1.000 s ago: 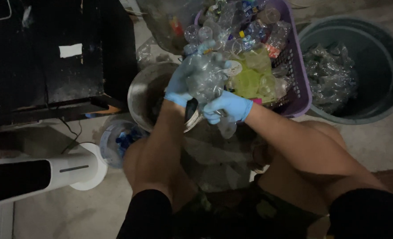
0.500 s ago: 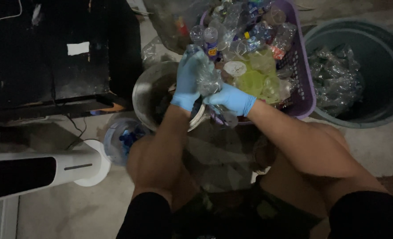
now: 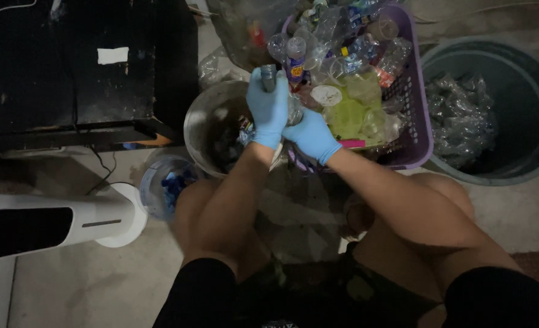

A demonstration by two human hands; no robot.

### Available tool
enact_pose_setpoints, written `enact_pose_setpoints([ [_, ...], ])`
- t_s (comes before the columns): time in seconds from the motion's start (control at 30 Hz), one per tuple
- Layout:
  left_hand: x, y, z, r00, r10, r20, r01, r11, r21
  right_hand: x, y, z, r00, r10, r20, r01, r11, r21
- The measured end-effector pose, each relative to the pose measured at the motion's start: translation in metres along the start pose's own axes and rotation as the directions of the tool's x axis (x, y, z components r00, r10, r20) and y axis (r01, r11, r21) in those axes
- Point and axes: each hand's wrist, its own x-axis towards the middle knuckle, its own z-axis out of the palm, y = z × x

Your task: Sorting plastic bottles by removing labels and placing them into separate containers

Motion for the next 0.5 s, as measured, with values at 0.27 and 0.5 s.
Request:
enact_pose_setpoints([
  [0.27, 0.004, -0.005, 0.011, 0.973, -0.153, -0.17, 0.168, 0.983, 0.073, -0.019, -0.013, 0.003, 0.99, -0.132, -0.05, 0.069, 0.762, -0.644],
  [0.5, -0.003, 0.027, -0.005, 0.972, -0.205, -0.11, 0.212, 0.976, 0.05, -0.017, -0.033, 0.001, 0.995, -0.102, 0.017, 0.09, 0.78, -0.619],
])
